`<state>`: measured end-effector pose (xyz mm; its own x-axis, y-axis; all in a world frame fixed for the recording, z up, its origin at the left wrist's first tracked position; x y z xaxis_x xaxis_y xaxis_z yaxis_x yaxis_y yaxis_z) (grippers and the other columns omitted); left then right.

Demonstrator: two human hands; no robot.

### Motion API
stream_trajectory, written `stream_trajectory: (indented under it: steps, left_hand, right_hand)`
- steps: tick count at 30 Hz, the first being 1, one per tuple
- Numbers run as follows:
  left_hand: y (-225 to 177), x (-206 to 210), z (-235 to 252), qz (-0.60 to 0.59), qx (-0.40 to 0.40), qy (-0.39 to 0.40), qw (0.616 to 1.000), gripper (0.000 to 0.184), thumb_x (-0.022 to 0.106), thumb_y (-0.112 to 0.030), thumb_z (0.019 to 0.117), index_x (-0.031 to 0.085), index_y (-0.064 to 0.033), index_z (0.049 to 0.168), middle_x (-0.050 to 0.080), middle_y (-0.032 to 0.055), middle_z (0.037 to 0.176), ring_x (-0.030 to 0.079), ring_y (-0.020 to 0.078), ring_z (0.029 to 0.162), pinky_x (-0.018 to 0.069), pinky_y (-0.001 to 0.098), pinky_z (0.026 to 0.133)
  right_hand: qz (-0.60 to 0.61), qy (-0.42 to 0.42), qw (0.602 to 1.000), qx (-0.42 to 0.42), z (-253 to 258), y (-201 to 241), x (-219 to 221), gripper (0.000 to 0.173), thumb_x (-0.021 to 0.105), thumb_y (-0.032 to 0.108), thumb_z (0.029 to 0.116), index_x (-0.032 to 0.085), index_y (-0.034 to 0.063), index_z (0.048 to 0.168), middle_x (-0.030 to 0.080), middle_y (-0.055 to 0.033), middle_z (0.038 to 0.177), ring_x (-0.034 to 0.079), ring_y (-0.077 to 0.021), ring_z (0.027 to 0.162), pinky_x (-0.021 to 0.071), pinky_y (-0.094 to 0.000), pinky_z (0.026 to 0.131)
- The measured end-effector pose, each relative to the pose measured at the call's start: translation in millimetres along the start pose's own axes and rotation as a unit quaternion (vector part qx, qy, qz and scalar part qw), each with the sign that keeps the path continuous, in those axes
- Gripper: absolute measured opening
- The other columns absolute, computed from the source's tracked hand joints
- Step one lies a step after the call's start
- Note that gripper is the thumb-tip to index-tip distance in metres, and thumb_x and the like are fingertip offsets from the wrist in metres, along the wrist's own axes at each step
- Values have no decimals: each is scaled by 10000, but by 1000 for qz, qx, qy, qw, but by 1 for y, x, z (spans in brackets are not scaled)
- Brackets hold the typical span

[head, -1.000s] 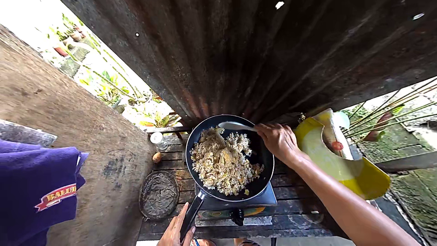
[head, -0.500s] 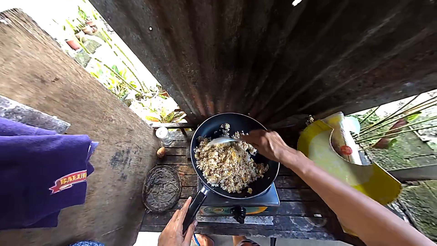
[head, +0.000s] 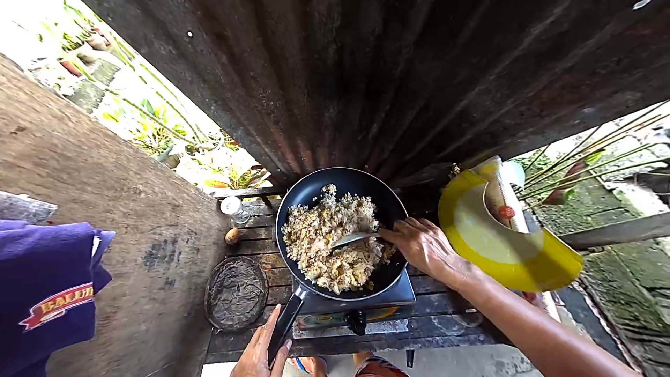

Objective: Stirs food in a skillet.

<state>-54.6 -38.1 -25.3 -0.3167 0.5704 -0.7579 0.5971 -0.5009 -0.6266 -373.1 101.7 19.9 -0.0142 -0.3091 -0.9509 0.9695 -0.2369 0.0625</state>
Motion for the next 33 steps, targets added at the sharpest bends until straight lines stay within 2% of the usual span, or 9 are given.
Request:
stream_trajectory:
  steps: [5, 8, 12, 14, 18, 21, 25, 29, 33]
  left_hand:
    - [1, -1, -1, 9, 3, -12, 1000, 560, 687, -169, 932, 561, -34, 1461, 716, 216, 1177, 721, 412, 1001, 559, 623, 849]
    - [1, -1, -1, 7, 5, -10, 1000, 559, 685, -160, 932, 559, -26, 1460, 713, 226, 1185, 718, 422, 1011, 554, 627, 861]
    - [0, -2, -1, 4, 0, -5, 1000, 553, 681, -164, 940, 558, -20, 1459, 711, 231, 1184, 717, 426, 1008, 551, 628, 868]
    - [0, -3, 0, 3, 0, -7, 1000, 552, 683, -160, 937, 560, -20, 1457, 711, 230, 1188, 718, 425, 1011, 552, 631, 867]
    - [0, -2, 0, -2, -7, 1, 1000, 557, 686, -159, 938, 555, -15, 1459, 709, 232, 1190, 717, 427, 1009, 552, 632, 860]
    - [1, -1, 0, -2, -2, -2, 1000, 561, 691, -163, 932, 558, -16, 1457, 712, 229, 1178, 718, 423, 1003, 554, 630, 856]
    - [1, -3, -1, 8, -10, -12, 1000, 568, 698, -180, 929, 562, -56, 1467, 722, 208, 1154, 725, 407, 979, 567, 613, 827]
    - [2, -2, -1, 13, -8, -16, 1000, 558, 705, -173, 920, 581, -67, 1454, 725, 196, 1159, 729, 391, 982, 573, 599, 823]
    - [3, -1, -1, 19, -7, -20, 1000, 560, 701, -171, 913, 585, -78, 1453, 731, 182, 1143, 734, 376, 958, 578, 593, 801]
  right_hand:
    - [-24, -20, 997, 74, 19, -15, -48, 217, 557, 34, 970, 766, 35, 1027, 694, -227, 822, 702, -455, 766, 539, -584, 615]
    - [-51, -4, 990, 135, 36, -37, -40, 222, 570, -30, 971, 759, 15, 1078, 700, -266, 893, 696, -489, 836, 528, -601, 655]
    - [-65, 161, 947, 269, 33, -43, -11, 300, 453, 17, 1047, 659, -33, 1259, 678, -326, 1101, 666, -538, 987, 512, -642, 769]
    - [-26, 234, 921, 310, 18, -25, -16, 328, 408, 111, 1084, 645, -30, 1261, 684, -323, 1055, 671, -531, 958, 498, -651, 771]
    - [7, 145, 958, 247, 22, -14, -40, 266, 507, 136, 1053, 718, -13, 1120, 699, -290, 858, 690, -522, 788, 496, -659, 644]
    - [19, 138, 957, 253, 56, -41, -24, 262, 506, 141, 1064, 711, -14, 1110, 697, -303, 896, 679, -534, 863, 481, -667, 698]
    - [42, 198, 949, 241, 110, -66, 20, 262, 520, 204, 1073, 715, 49, 1155, 712, -282, 960, 681, -512, 935, 487, -664, 767]
    - [105, 200, 971, 84, 154, -37, 49, 223, 586, 211, 1050, 766, 155, 1170, 750, -200, 1015, 704, -453, 942, 506, -674, 797]
    - [89, 218, 967, -99, 155, 24, 40, 244, 559, 139, 1039, 759, 128, 1179, 719, -189, 1023, 682, -403, 1009, 518, -584, 877]
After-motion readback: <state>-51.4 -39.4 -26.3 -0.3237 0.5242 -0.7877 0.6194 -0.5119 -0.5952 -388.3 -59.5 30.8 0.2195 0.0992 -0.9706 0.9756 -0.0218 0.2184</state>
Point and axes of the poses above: each hand's wrist, its own z-axis towards the middle knuckle, its own x-axis out of the palm, y = z × x, the point moved 7 cm from there along z, towards the middle knuckle
